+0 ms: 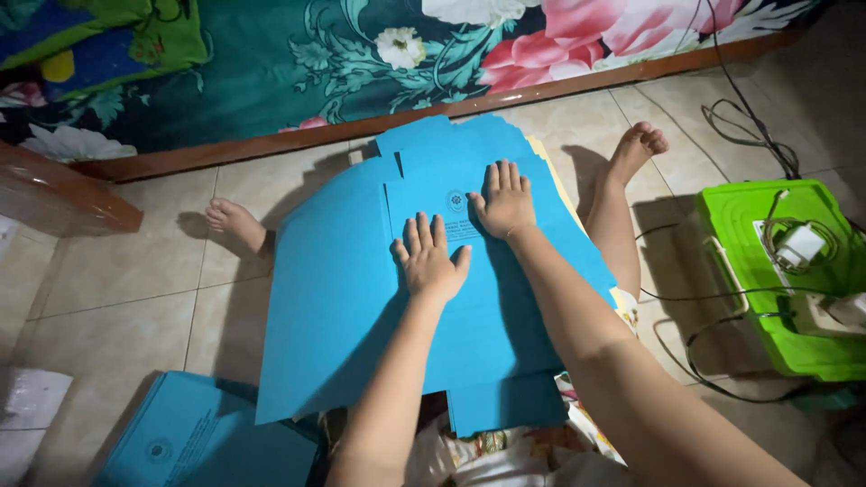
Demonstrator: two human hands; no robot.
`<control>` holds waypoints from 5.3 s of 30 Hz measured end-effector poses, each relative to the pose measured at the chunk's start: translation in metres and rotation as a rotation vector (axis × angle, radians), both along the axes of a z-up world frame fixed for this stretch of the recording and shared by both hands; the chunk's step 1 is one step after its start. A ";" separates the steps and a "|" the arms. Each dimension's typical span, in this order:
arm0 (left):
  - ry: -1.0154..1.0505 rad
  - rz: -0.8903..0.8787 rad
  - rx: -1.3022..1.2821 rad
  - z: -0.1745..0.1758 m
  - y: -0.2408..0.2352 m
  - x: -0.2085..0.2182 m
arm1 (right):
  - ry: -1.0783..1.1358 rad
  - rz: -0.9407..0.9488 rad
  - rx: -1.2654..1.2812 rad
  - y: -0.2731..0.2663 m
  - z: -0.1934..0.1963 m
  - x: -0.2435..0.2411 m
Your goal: Folding and smoothing large blue cardboard box templates while sitting on the floor.
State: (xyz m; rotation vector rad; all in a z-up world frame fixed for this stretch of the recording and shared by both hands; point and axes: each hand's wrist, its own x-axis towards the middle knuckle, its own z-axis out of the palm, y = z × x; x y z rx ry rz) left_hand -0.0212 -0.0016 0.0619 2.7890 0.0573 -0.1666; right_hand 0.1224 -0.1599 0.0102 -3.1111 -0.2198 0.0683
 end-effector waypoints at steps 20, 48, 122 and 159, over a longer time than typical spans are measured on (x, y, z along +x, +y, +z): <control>-0.278 -0.271 -0.019 -0.029 0.005 -0.149 | -0.107 0.022 0.101 0.000 -0.012 0.001; -0.036 0.052 0.164 -0.023 0.025 0.079 | -0.278 0.302 0.106 -0.045 0.034 -0.220; -0.072 -0.113 0.095 -0.044 -0.009 -0.154 | 0.052 0.226 0.024 -0.061 0.036 -0.288; 0.057 -0.140 0.085 -0.015 -0.004 -0.155 | 0.065 0.121 -0.025 -0.031 0.004 -0.058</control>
